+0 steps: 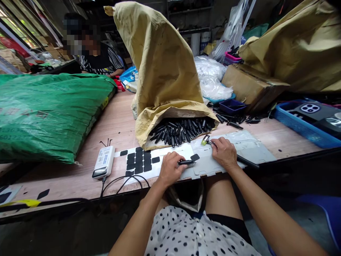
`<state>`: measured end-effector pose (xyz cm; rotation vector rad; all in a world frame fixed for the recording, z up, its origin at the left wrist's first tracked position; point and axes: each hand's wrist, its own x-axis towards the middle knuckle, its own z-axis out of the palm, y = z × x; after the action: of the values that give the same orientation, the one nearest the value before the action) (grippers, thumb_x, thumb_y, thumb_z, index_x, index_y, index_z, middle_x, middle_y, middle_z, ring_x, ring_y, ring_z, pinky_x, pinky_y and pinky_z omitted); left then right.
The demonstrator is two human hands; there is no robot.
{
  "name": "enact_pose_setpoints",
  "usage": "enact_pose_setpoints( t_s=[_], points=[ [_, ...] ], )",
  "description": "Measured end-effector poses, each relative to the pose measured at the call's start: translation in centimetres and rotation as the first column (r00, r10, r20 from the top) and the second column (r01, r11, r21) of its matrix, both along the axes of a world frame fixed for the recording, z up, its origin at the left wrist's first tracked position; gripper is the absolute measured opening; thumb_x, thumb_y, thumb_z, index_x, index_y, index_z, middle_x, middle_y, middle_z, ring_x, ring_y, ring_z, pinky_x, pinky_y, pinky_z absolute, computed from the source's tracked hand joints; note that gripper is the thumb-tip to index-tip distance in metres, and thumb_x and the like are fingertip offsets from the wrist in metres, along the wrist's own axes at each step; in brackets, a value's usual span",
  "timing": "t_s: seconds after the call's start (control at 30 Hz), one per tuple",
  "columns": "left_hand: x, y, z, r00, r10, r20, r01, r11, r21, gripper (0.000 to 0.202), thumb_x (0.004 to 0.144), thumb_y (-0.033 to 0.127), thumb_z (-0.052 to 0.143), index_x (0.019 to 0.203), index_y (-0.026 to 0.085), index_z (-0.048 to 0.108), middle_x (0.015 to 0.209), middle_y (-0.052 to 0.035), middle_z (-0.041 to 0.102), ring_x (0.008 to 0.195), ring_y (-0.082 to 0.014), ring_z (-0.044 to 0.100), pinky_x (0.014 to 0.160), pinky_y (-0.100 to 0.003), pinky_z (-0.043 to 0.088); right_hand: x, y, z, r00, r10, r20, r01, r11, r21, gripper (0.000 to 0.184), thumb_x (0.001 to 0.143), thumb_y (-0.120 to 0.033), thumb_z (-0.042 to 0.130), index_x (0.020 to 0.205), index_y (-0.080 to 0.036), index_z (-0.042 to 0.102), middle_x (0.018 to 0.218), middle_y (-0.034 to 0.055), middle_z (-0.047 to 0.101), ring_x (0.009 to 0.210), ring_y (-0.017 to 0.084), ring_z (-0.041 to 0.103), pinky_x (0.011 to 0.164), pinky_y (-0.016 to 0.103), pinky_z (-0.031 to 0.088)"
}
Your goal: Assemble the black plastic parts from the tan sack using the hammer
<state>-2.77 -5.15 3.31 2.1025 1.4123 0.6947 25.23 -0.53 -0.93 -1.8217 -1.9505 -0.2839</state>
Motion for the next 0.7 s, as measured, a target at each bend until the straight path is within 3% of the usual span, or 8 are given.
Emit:
enact_pose_setpoints(
  t_s=[0.1, 0.17, 0.33, 0.43, 0.5, 0.6, 0.67, 0.7],
  points=[
    [0.4, -3.9, 0.8, 0.981, -0.161, 0.109, 0.174, 0.976, -0.127, 0.015, 0.088, 0.029, 0.067, 0.102, 0.026, 0.071, 0.095, -0.002, 0.071, 0.09, -0.0199, 0.063, 0.08, -0.031, 0.046, -0.1, -0.1, 0.1, 1.0, -0.003, 0.001, 0.003, 1.0, -0.004, 0.024, 0.092, -0.026, 0.053, 0.108, -0.021, 0.069, 0.096, 0.0075, 0.061, 0.09, 0.023, 0.049, 0.076, 0.034, 0.032],
    [0.9, -6.5, 0.1, 0.971, -0.212, 0.114, 0.234, 0.941, -0.244, 0.016, 0.086, 0.029, 0.068, 0.101, 0.028, 0.072, 0.091, 0.0003, 0.072, 0.083, -0.0179, 0.064, 0.073, -0.028, 0.045, -0.1, -0.1, 0.2, 1.0, -0.004, 0.004, 0.004, 1.0, -0.005, 0.024, 0.092, -0.025, 0.053, 0.109, -0.021, 0.069, 0.097, 0.0076, 0.061, 0.09, 0.024, 0.05, 0.076, 0.034, 0.032],
    [1.9, -10.0, -5.0, 0.992, -0.057, -0.112, 0.001, 0.898, -0.439, 0.019, 0.082, 0.031, 0.069, 0.1, 0.028, 0.073, 0.088, -0.0004, 0.073, 0.08, -0.0207, 0.066, 0.069, -0.03, 0.044, -0.2, -0.2, 0.3, 1.0, -0.01, 0.009, 0.011, 1.0, -0.019, 0.024, 0.091, -0.026, 0.053, 0.108, -0.021, 0.069, 0.097, 0.0082, 0.061, 0.091, 0.024, 0.05, 0.074, 0.034, 0.031],
    [2.2, -10.1, -6.4, 0.982, -0.027, -0.189, -0.069, 0.873, -0.483, 0.03, 0.083, 0.035, 0.067, 0.112, 0.027, 0.072, 0.087, -0.0023, 0.074, 0.084, -0.0241, 0.069, 0.072, -0.031, 0.046, -0.1, -0.1, 0.3, 1.0, -0.01, 0.012, 0.011, 1.0, -0.015, 0.024, 0.092, -0.026, 0.052, 0.108, -0.021, 0.069, 0.096, 0.0079, 0.061, 0.091, 0.024, 0.049, 0.074, 0.034, 0.031],
    [2.2, -9.5, -5.3, 0.986, -0.058, -0.154, -0.027, 0.865, -0.5, 0.033, 0.082, 0.037, 0.069, 0.113, 0.028, 0.072, 0.081, -0.001, 0.074, 0.079, -0.0227, 0.069, 0.068, -0.03, 0.045, -0.1, -0.1, 0.2, 1.0, -0.009, 0.013, 0.01, 1.0, -0.013, 0.024, 0.093, -0.026, 0.052, 0.108, -0.021, 0.069, 0.097, 0.0079, 0.061, 0.091, 0.024, 0.049, 0.074, 0.034, 0.031],
    [2.1, -7.1, -1.8, 0.999, -0.044, 0.017, 0.047, 0.889, -0.456, 0.023, 0.084, 0.042, 0.068, 0.098, 0.026, 0.076, 0.074, 0.001, 0.073, 0.067, -0.0171, 0.064, 0.061, -0.026, 0.042, -0.1, -0.1, 0.1, 1.0, -0.009, 0.019, 0.009, 1.0, -0.015, 0.023, 0.093, -0.026, 0.053, 0.108, -0.021, 0.069, 0.097, 0.0081, 0.061, 0.092, 0.024, 0.05, 0.075, 0.035, 0.031],
    [1.5, -4.0, 0.5, 0.989, 0.065, 0.129, -0.015, 0.935, -0.354, 0.026, 0.088, 0.044, 0.062, 0.093, 0.023, 0.077, 0.071, 0.0007, 0.071, 0.064, -0.0149, 0.062, 0.059, -0.024, 0.042, -0.1, -0.1, 0.1, 1.0, -0.012, 0.021, 0.012, 1.0, -0.017, 0.023, 0.093, -0.026, 0.053, 0.108, -0.021, 0.069, 0.097, 0.0081, 0.061, 0.092, 0.024, 0.05, 0.075, 0.034, 0.031],
    [1.1, -2.1, 1.3, 0.976, 0.158, 0.151, -0.11, 0.953, -0.283, 0.027, 0.089, 0.044, 0.062, 0.092, 0.022, 0.076, 0.07, 0.0005, 0.07, 0.063, -0.0145, 0.061, 0.059, -0.024, 0.042, -0.2, -0.1, 0.1, 1.0, -0.014, 0.02, 0.015, 1.0, -0.019, 0.023, 0.093, -0.026, 0.053, 0.108, -0.021, 0.069, 0.097, 0.008, 0.061, 0.092, 0.024, 0.05, 0.075, 0.034, 0.031]
  ],
)
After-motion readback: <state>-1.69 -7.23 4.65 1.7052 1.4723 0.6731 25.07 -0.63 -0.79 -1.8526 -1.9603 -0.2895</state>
